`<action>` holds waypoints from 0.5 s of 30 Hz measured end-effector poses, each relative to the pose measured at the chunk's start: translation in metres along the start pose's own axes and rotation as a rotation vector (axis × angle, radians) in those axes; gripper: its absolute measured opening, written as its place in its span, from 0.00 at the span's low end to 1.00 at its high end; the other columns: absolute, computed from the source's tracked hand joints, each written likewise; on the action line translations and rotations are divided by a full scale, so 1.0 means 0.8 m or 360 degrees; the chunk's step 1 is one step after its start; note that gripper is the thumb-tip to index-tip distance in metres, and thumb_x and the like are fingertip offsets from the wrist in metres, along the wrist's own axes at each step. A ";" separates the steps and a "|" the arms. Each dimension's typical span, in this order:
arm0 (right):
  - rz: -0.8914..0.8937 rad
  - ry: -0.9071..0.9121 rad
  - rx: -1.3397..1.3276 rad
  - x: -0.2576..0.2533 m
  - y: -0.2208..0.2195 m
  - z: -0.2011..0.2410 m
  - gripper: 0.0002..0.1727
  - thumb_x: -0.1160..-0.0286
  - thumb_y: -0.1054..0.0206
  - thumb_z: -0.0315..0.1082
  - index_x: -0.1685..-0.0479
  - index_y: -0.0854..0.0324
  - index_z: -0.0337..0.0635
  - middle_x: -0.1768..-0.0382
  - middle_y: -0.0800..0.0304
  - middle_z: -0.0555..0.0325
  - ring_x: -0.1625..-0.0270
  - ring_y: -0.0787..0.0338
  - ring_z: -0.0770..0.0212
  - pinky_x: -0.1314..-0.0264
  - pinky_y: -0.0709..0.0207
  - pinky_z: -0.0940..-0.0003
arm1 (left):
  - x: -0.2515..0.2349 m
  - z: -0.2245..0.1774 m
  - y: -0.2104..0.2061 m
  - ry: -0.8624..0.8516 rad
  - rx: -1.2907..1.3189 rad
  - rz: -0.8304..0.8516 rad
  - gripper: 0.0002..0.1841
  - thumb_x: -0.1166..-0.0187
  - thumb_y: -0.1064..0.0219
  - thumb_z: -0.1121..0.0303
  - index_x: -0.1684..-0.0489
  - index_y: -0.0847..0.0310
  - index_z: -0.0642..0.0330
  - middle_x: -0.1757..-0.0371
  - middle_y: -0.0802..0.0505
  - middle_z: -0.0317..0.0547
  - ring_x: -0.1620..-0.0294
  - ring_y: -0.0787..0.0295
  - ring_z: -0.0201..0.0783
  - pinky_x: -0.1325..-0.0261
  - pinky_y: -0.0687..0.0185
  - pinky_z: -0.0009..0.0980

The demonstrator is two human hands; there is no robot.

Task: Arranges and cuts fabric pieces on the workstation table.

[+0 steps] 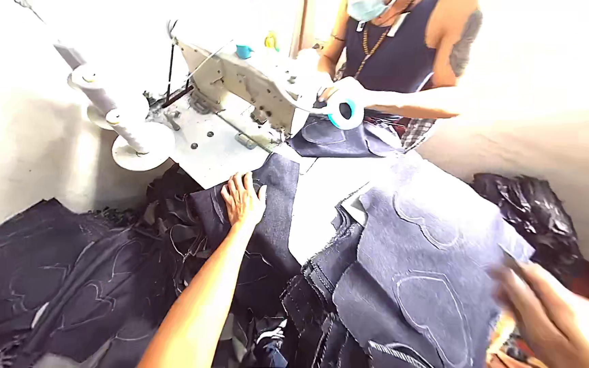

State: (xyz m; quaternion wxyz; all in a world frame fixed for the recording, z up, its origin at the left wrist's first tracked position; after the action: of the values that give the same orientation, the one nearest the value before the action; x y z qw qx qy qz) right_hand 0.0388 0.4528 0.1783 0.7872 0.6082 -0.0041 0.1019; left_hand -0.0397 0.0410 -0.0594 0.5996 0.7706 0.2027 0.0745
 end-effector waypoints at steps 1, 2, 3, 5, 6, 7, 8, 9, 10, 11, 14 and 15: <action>0.0039 0.0159 0.0045 -0.076 -0.013 0.038 0.23 0.09 0.55 0.39 0.42 0.20 0.29 0.68 0.13 0.40 0.66 0.10 0.41 0.63 0.18 0.39 | 0.001 0.002 0.001 0.0000 -0.0011 0.0009 0.31 0.18 0.39 0.43 0.24 0.23 0.55 0.20 0.22 0.57 0.16 0.32 0.59 0.18 0.44 0.64; 0.0128 0.0196 0.0113 -0.141 -0.030 0.084 0.18 0.08 0.49 0.37 0.46 0.18 0.31 0.68 0.13 0.39 0.63 0.10 0.39 0.61 0.19 0.36 | 0.000 0.002 0.003 -0.0001 -0.0012 0.0022 0.31 0.18 0.40 0.43 0.23 0.23 0.55 0.19 0.23 0.57 0.16 0.32 0.58 0.18 0.44 0.63; 0.0231 0.0187 0.0206 -0.195 -0.055 0.127 0.16 0.08 0.46 0.36 0.48 0.17 0.33 0.63 0.12 0.37 0.57 0.10 0.35 0.54 0.21 0.34 | 0.000 0.003 0.003 -0.0016 0.0003 0.0007 0.31 0.18 0.41 0.44 0.24 0.22 0.56 0.19 0.22 0.57 0.15 0.32 0.58 0.18 0.44 0.63; 0.0386 0.0262 0.0403 -0.283 -0.114 0.195 0.15 0.11 0.41 0.36 0.52 0.16 0.31 0.55 0.11 0.32 0.46 0.10 0.31 0.46 0.20 0.34 | -0.001 0.002 0.001 -0.0054 0.0058 -0.0052 0.31 0.18 0.40 0.45 0.25 0.21 0.59 0.19 0.21 0.57 0.15 0.31 0.58 0.17 0.44 0.63; 0.0432 0.0284 0.0489 -0.314 -0.144 0.221 0.15 0.13 0.39 0.36 0.55 0.16 0.29 0.54 0.12 0.31 0.45 0.11 0.30 0.47 0.18 0.34 | 0.001 0.003 -0.001 -0.0065 0.0096 -0.0077 0.31 0.18 0.40 0.46 0.25 0.22 0.59 0.19 0.20 0.55 0.15 0.30 0.56 0.16 0.45 0.63; 0.0474 0.0276 0.0576 -0.335 -0.170 0.242 0.14 0.14 0.39 0.34 0.57 0.16 0.28 0.53 0.12 0.30 0.45 0.10 0.30 0.49 0.18 0.34 | 0.002 0.004 -0.001 -0.0067 0.0153 -0.0101 0.31 0.18 0.39 0.47 0.24 0.23 0.60 0.20 0.19 0.53 0.15 0.29 0.54 0.14 0.47 0.62; 0.0514 0.0268 0.0653 -0.350 -0.191 0.261 0.12 0.16 0.38 0.30 0.58 0.16 0.28 0.51 0.12 0.30 0.44 0.10 0.30 0.51 0.17 0.34 | 0.003 0.006 0.000 -0.0067 0.0206 -0.0131 0.31 0.18 0.38 0.48 0.23 0.24 0.61 0.21 0.17 0.52 0.15 0.29 0.53 0.13 0.48 0.61; 0.0535 0.0277 0.0719 -0.360 -0.208 0.277 0.08 0.20 0.38 0.26 0.59 0.16 0.27 0.51 0.12 0.30 0.45 0.10 0.30 0.52 0.17 0.34 | 0.004 0.007 0.002 -0.0070 0.0249 -0.0166 0.30 0.18 0.36 0.51 0.23 0.24 0.61 0.22 0.16 0.51 0.16 0.27 0.53 0.13 0.47 0.61; 0.0531 0.0289 0.0758 -0.368 -0.221 0.288 0.06 0.25 0.36 0.23 0.61 0.16 0.27 0.52 0.12 0.31 0.46 0.10 0.30 0.54 0.17 0.33 | 0.004 0.008 0.002 -0.0078 0.0272 -0.0206 0.28 0.18 0.36 0.53 0.23 0.23 0.61 0.24 0.15 0.51 0.17 0.26 0.53 0.13 0.45 0.61; 0.0535 0.0297 0.0783 -0.373 -0.230 0.298 0.05 0.27 0.36 0.23 0.62 0.16 0.27 0.52 0.12 0.30 0.47 0.10 0.30 0.55 0.17 0.33 | 0.004 0.009 0.003 -0.0089 0.0284 -0.0233 0.27 0.17 0.35 0.56 0.24 0.23 0.61 0.25 0.14 0.51 0.18 0.24 0.52 0.14 0.43 0.60; 0.0530 0.0307 0.0815 -0.381 -0.241 0.309 0.08 0.23 0.37 0.27 0.56 0.18 0.28 0.51 0.13 0.29 0.47 0.11 0.27 0.58 0.19 0.31 | 0.004 0.010 0.000 -0.0138 0.0282 -0.0307 0.22 0.16 0.38 0.63 0.24 0.22 0.58 0.28 0.12 0.48 0.20 0.21 0.48 0.14 0.41 0.54; 0.0520 0.0283 0.0813 -0.381 -0.243 0.307 0.10 0.23 0.38 0.30 0.54 0.19 0.30 0.51 0.13 0.29 0.47 0.11 0.27 0.59 0.20 0.30 | 0.005 0.011 -0.002 -0.0150 0.0282 -0.0338 0.21 0.15 0.38 0.65 0.25 0.21 0.57 0.29 0.11 0.46 0.22 0.20 0.46 0.14 0.41 0.52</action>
State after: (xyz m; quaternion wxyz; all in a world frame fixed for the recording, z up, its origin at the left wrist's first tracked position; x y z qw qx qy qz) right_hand -0.1986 0.1232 0.0161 0.5794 0.7663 -0.0072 0.2775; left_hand -0.0334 0.0352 -0.0636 0.5424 0.7974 0.2606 -0.0438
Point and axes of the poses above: each hand's wrist, its own x-axis away from the middle knuckle, its own y-axis out of the back of the hand, z = x × y, the point moved 1 cm from there along -x, towards the middle knuckle
